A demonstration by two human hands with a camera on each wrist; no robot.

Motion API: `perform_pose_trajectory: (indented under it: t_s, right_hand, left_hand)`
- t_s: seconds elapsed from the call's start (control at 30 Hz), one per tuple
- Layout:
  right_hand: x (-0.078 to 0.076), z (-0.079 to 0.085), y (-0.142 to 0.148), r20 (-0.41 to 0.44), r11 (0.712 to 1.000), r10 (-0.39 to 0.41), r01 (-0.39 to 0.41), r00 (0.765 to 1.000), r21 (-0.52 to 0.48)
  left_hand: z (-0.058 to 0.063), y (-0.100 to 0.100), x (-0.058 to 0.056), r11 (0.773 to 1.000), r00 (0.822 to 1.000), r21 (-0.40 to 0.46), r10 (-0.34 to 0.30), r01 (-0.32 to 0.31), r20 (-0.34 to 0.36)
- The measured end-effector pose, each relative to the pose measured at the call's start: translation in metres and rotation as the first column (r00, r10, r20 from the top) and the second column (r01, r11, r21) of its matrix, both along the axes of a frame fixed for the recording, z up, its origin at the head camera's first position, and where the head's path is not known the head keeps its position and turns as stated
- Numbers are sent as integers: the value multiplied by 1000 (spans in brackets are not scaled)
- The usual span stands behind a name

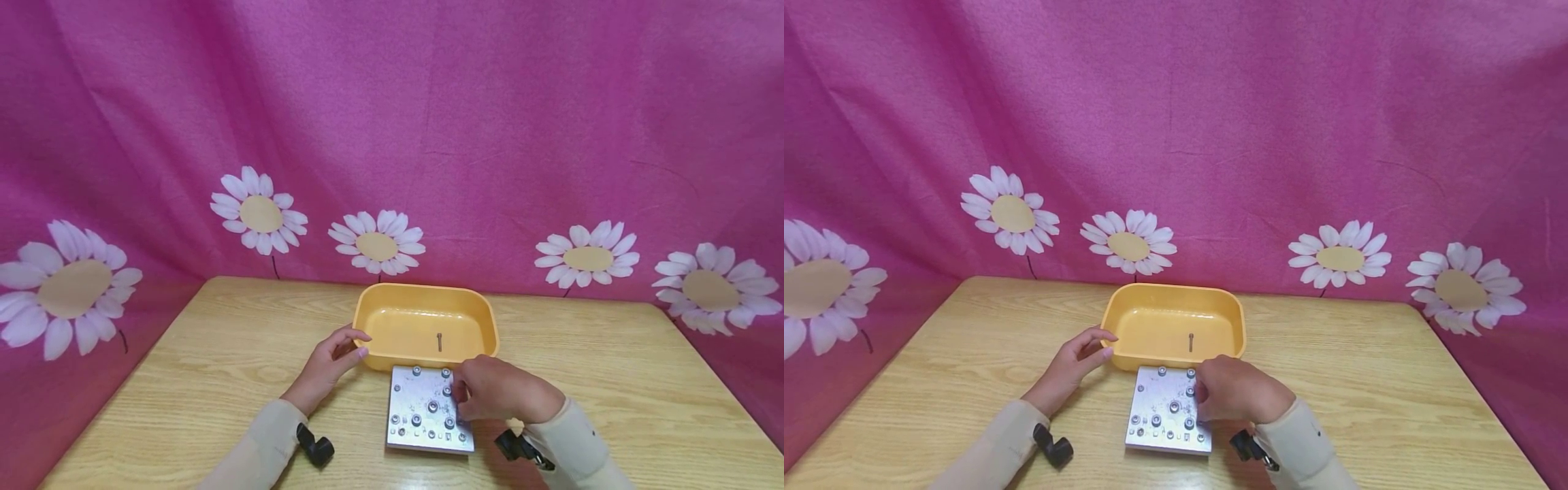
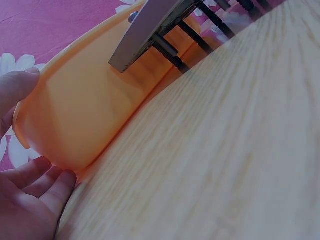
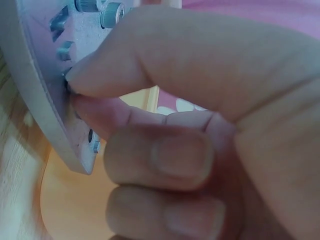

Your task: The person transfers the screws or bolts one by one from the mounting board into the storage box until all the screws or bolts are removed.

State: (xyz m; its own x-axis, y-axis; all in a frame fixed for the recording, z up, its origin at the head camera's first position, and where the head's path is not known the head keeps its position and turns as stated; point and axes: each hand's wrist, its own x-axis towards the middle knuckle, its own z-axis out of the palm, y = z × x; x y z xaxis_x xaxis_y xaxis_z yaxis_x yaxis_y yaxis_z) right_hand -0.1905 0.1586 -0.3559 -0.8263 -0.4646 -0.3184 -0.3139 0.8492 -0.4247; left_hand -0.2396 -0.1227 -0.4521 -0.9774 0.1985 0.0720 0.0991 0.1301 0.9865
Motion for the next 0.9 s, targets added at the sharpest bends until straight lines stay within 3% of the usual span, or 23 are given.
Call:
perform_pose_trajectory:
  t_s: [0.9]
  right_hand:
    - [-1, 3, 4, -61, 999, 31, -33, 998, -30]
  left_hand:
    - [-4, -1, -5, 1000, 1000, 0, -9, 9, 2]
